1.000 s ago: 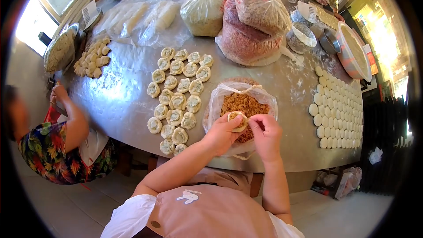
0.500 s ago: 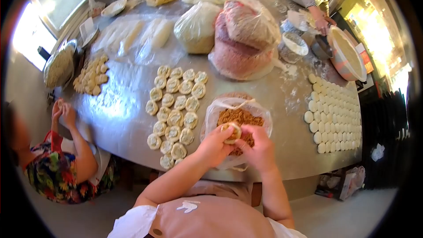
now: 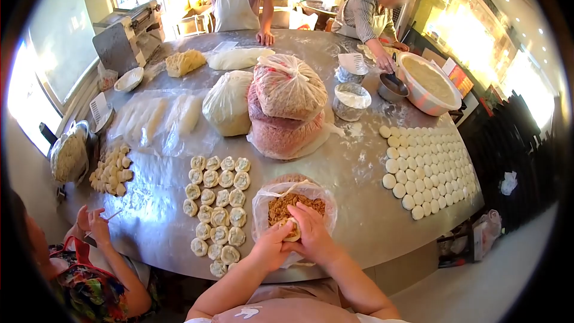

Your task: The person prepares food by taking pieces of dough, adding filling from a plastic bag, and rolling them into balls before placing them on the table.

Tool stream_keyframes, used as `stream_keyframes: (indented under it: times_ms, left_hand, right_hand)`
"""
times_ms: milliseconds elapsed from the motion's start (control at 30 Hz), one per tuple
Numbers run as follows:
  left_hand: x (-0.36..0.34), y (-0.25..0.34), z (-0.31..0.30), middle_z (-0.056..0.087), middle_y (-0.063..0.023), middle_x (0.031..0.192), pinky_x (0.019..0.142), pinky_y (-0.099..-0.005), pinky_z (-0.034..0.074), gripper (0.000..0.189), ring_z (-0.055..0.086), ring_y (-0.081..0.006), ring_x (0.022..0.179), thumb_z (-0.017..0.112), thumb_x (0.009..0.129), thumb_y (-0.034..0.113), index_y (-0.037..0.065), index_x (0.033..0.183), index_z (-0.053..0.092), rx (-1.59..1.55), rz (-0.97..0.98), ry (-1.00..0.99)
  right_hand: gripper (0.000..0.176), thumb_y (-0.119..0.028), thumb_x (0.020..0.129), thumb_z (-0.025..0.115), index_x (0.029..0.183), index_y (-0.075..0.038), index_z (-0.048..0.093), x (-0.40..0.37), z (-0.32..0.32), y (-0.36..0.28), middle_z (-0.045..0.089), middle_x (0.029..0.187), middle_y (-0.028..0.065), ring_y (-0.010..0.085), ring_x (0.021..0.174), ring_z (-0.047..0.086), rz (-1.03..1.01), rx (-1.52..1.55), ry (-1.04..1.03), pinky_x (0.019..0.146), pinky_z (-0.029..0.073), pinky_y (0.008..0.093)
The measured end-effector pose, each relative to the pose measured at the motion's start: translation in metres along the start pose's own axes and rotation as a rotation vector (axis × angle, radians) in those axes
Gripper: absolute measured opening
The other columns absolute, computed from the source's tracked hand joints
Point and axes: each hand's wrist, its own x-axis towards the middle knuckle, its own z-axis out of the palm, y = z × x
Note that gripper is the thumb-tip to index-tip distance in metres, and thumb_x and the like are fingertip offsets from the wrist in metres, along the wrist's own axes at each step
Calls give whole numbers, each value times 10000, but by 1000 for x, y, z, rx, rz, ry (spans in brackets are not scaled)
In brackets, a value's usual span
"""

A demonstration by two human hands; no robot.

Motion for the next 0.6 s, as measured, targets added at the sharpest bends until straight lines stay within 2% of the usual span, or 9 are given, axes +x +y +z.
stream_keyframes:
  times_ms: [67, 133, 167, 233, 300, 333, 400, 500, 600]
  left_hand:
    - [-2, -3, -4, 583, -61, 1093, 730, -307, 507, 306, 597, -155, 914, 502, 995, 151, 82, 1287, 446, -19, 0, 7]
    - [-3, 2, -18, 591, -66, 1068, 700, -287, 504, 291, 591, -137, 870, 472, 1000, 126, 110, 1290, 446, -52, -39, -168]
    - [-3, 3, -23, 595, -68, 1055, 685, -276, 502, 288, 588, -128, 848, 457, 1003, 114, 124, 1291, 446, -70, -58, -256]
    - [-4, 2, -17, 586, -60, 1057, 677, -269, 500, 295, 582, -115, 832, 451, 999, 88, 130, 1290, 437, 32, -20, -171]
    - [-6, 1, -1, 574, -56, 1077, 707, -278, 509, 303, 581, -124, 850, 448, 991, 58, 133, 1285, 432, 88, 21, -18]
    - [-6, -2, 2, 569, -58, 1094, 735, -287, 513, 303, 582, -132, 882, 441, 995, 65, 134, 1289, 431, 94, 33, -7]
    - [-5, -7, 5, 558, -63, 1128, 791, -305, 521, 304, 584, -148, 946, 429, 1001, 77, 137, 1299, 429, 106, 51, 10]
    - [-5, -3, -3, 530, -81, 1228, 885, -324, 512, 310, 567, -180, 1070, 414, 1016, 125, 128, 1326, 415, -65, -19, -242]
    - [-9, 0, 18, 531, -108, 1228, 919, -335, 486, 294, 551, -200, 1109, 427, 1011, 123, 111, 1304, 446, -228, -66, -91]
  right_hand:
    - [730, -470, 728, 745, 1220, 13, 503, -2, 7, 3, 594, 1211, 154, 362, 1181, 531, -44, 2, 10, 1001, 416, 468]
    - [695, -503, 750, 717, 1181, 5, 519, -1, 9, 3, 600, 1201, 151, 364, 1182, 530, -92, 20, 18, 1000, 414, 466]
    - [660, -521, 799, 658, 1176, 4, 524, 1, 9, 1, 609, 1187, 154, 371, 1177, 535, -102, 26, 37, 1003, 410, 464]
    - [621, -558, 897, 539, 1166, 2, 534, 5, 7, -6, 626, 1159, 162, 384, 1166, 543, -120, 42, 70, 1009, 401, 460]
    - [535, -495, 959, 459, 1131, 0, 563, 7, 6, -10, 637, 1132, 161, 389, 1157, 549, -103, 71, 109, 1005, 404, 464]
    - [505, -464, 990, 419, 1114, 0, 577, 9, 6, -12, 643, 1118, 161, 392, 1152, 552, -97, 82, 133, 1004, 405, 465]
    - [456, -428, 992, 419, 1069, -16, 600, 12, 4, -14, 654, 1079, 154, 392, 1134, 562, -78, 104, 158, 994, 411, 470]
    - [389, -368, 993, 434, 1032, -28, 618, 10, 5, -14, 667, 1044, 145, 389, 1105, 579, -3, 205, 211, 983, 419, 474]
    - [291, -283, 983, 473, 1017, -36, 622, 10, 10, -14, 676, 1023, 136, 385, 1101, 588, 51, 232, 266, 973, 427, 480]
